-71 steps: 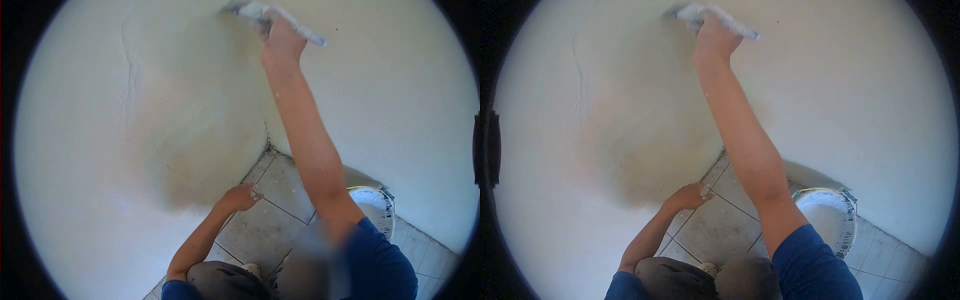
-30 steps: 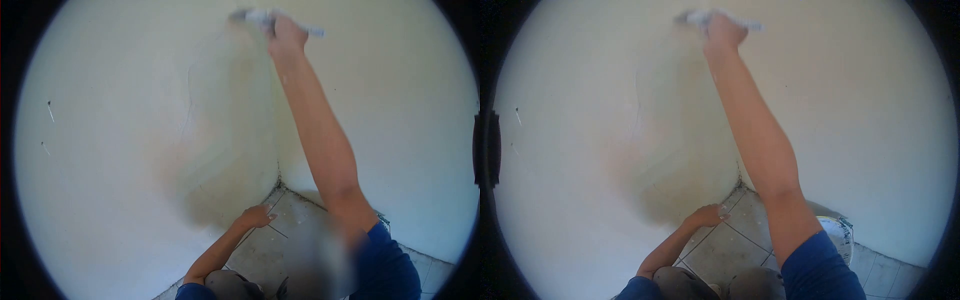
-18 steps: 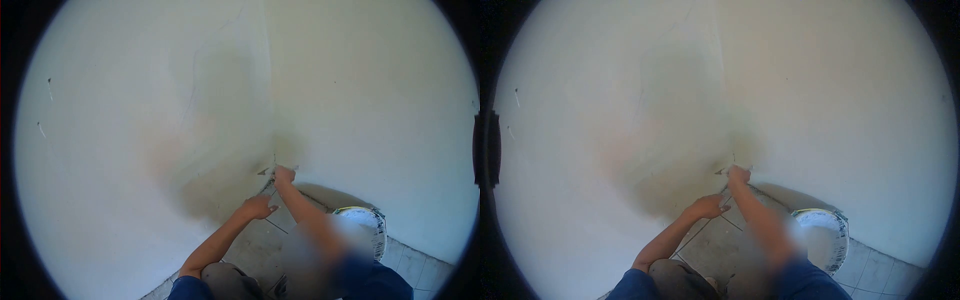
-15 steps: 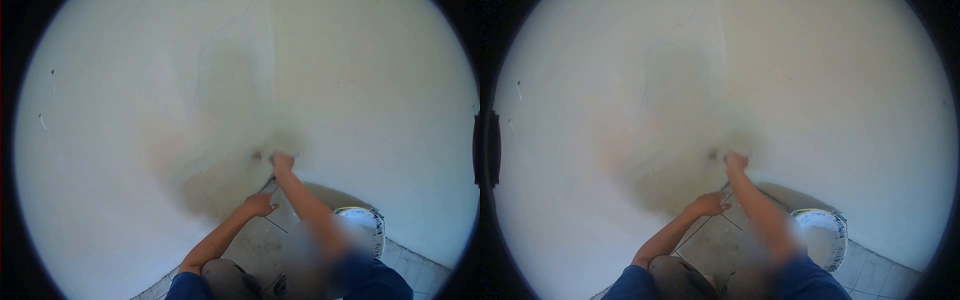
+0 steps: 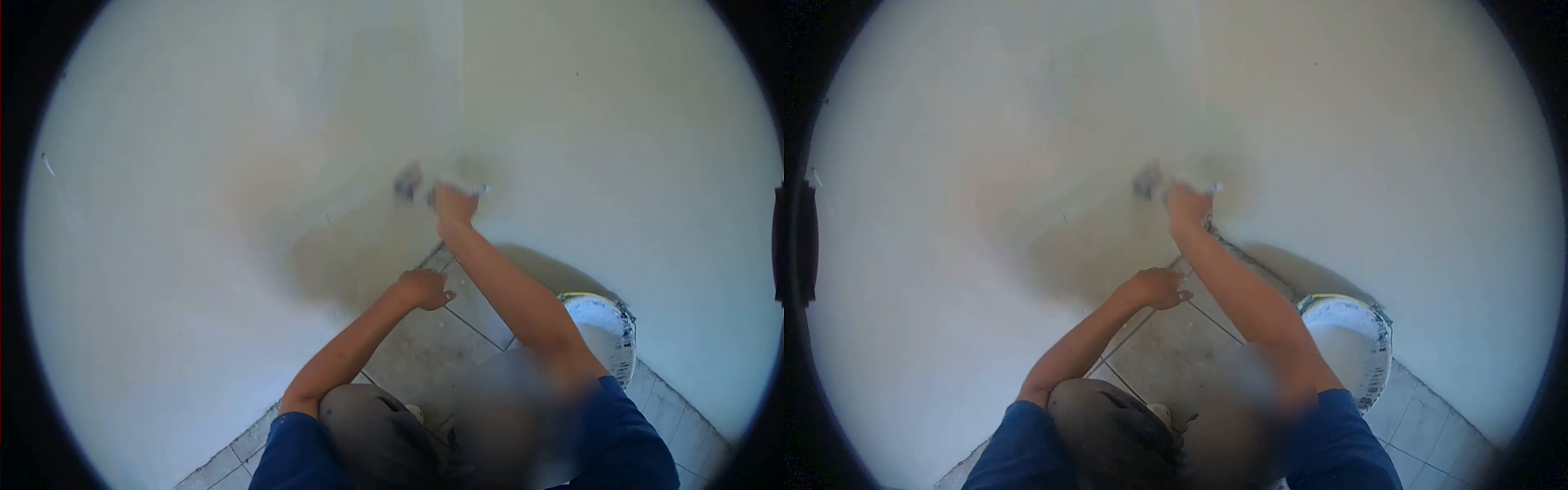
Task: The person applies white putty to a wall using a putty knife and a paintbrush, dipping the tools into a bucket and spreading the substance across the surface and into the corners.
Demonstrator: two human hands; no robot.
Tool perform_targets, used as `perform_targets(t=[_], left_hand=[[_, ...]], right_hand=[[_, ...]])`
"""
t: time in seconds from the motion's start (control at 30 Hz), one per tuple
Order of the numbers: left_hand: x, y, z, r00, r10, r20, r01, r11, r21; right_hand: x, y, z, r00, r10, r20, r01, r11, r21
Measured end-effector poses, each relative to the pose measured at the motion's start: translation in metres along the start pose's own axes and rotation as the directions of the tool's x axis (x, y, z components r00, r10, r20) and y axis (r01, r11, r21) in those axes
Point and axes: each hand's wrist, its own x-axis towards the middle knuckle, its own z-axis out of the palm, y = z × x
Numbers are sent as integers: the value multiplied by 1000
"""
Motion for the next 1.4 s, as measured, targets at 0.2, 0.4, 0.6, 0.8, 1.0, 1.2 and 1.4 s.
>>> perform_targets(t=[0.2,0.4,0.6,0.8,1.0,1.2,1.4], left_hand=[[38,2,20,954,223,201,-215,975,-57],[50,47,70,753,564,-339,-652,710,-266],[45,83,67,708,674,-212,-698,621,-358],[43,99,67,703,701,-121,-692,635,-344],[45,96,61,701,706,-100,-689,634,-351],[47,96,53,725,681,-98,-651,633,-419],[58,83,49,696,651,-302,-701,526,-482]], right_hand=[[-22,-14,-159,934,304,188,-287,951,-113],[-67,-133,-287,989,65,130,-7,915,-404],[-77,-105,-385,981,129,145,72,454,-888],[-82,-63,-394,948,278,154,-22,540,-841],[-81,-5,-421,974,196,115,5,487,-873],[-72,-61,-412,855,513,-76,-505,789,-351],[-91,-92,-424,885,466,-6,-465,883,60]])
